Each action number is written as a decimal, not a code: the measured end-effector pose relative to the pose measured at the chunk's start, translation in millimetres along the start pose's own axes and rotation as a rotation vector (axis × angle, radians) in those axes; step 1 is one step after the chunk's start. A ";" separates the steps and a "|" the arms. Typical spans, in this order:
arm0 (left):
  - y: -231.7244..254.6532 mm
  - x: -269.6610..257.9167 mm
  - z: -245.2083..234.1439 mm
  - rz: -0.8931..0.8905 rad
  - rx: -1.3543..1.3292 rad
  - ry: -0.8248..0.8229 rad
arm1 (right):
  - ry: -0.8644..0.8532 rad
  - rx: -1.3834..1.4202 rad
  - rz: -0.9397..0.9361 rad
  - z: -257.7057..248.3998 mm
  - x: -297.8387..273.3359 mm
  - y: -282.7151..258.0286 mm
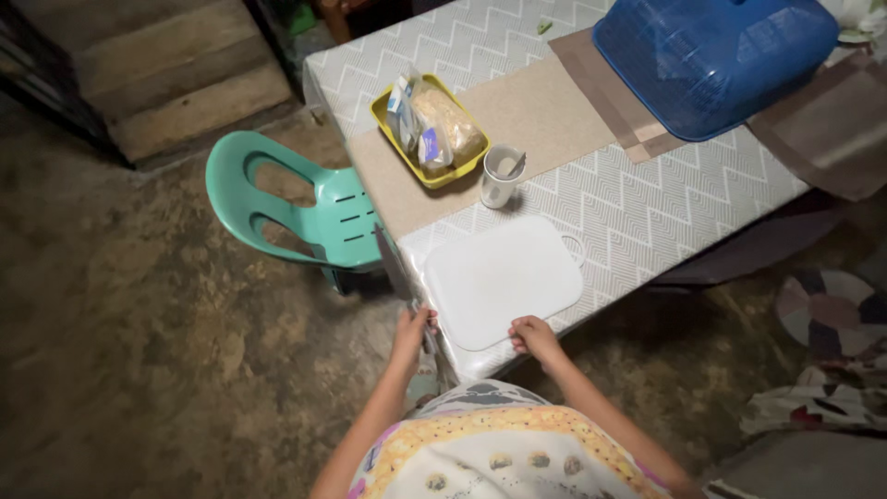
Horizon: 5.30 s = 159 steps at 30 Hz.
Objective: The person retrieves a yellow basket containing food items, carries it to a dining table, and brings a knife and cutting board from the kitchen. They open a bag of cereal, measure several spoonfuls onto the board, and use the knife to chop the pieces.
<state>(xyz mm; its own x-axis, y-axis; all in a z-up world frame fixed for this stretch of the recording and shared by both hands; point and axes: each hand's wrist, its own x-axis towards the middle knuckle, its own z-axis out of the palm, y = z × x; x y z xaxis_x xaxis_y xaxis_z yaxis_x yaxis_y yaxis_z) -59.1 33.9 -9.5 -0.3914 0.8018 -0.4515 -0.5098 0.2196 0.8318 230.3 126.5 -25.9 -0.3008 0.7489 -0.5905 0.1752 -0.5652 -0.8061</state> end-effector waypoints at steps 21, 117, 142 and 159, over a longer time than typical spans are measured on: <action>-6.0 65.9 11.6 -0.056 0.862 -0.538 | 0.021 0.261 -0.164 82.9 -4.1 -30.7; 224.4 371.7 58.3 0.351 0.243 -0.479 | 0.786 -0.432 -0.695 191.7 174.4 -253.1; 328.3 513.2 167.2 -0.022 1.351 -0.628 | 0.501 0.326 0.040 117.3 298.7 -251.2; 312.3 462.2 171.7 0.745 0.801 -0.947 | 0.547 0.667 -0.293 146.9 261.2 -234.7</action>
<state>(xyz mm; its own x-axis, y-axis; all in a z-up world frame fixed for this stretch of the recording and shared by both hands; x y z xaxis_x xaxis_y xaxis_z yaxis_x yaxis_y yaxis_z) -267.6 568.5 97.0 0.4366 0.8569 0.2741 0.2649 -0.4136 0.8711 -27.1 404.0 14.8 0.2686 0.8575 -0.4389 -0.4678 -0.2821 -0.8376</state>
